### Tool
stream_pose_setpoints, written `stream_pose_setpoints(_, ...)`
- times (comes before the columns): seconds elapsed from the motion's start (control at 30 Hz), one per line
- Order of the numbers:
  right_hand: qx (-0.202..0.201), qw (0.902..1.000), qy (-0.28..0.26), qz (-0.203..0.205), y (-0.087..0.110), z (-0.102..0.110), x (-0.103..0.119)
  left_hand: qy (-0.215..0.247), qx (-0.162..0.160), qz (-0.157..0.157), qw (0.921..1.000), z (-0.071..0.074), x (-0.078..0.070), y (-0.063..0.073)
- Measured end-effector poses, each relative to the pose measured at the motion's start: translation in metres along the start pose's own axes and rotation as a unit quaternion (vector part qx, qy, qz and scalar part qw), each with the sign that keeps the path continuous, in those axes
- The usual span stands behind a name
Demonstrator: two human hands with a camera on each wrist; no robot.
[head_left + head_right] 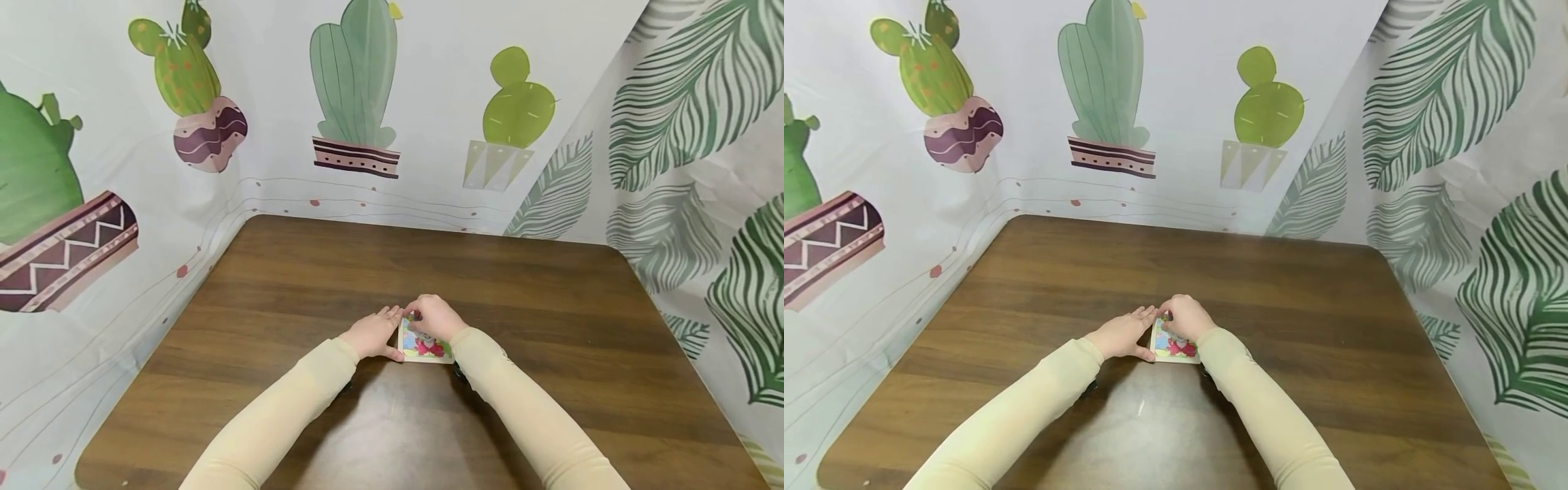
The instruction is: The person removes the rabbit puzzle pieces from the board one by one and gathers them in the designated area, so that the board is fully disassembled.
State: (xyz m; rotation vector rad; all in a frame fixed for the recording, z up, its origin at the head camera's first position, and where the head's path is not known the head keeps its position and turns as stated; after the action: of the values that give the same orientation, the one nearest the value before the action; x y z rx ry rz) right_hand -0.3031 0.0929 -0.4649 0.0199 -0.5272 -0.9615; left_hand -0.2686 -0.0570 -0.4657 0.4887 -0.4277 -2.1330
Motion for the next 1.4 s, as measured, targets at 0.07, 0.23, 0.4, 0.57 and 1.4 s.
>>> stream_pose_setpoints(0.07, 0.009, 0.9999, 0.004, -0.002, 0.0, 0.001, 0.001, 0.005, 0.001, -0.001, 1.0, -0.001, 0.001, -0.001)
stream_pose_setpoints(0.23, 0.014, 0.9999, 0.007, -0.006, -0.001, 0.002, 0.004, 0.001, -0.005, -0.003, 1.0, -0.004, 0.003, -0.002)
stream_pose_setpoints(0.4, 0.016, 0.9997, 0.015, -0.007, -0.003, 0.002, 0.003, -0.006, -0.009, -0.004, 0.9999, -0.004, 0.004, -0.003)
stream_pose_setpoints(0.57, 0.028, 0.9982, 0.044, 0.028, -0.004, 0.005, 0.001, -0.006, -0.009, -0.006, 0.9999, -0.002, 0.004, -0.002)
stream_pose_setpoints(1.4, 0.069, 0.9906, 0.115, 0.028, -0.009, 0.008, 0.01, -0.033, -0.023, 0.0, 0.9992, -0.001, 0.002, -0.003)
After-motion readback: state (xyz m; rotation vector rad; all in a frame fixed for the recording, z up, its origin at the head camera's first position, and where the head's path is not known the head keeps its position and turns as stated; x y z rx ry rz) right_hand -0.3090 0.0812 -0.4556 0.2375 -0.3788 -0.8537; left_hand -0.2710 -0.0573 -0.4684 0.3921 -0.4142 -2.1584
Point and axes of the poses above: each hand's wrist, its own y-axis away from the middle knuckle, its own z-axis out of the back of the hand, x = y × z, the point moved 2 cm from there along -y, towards the middle knuckle, and after that the axes turned 15 degrees about x, right-handed, at the moved point
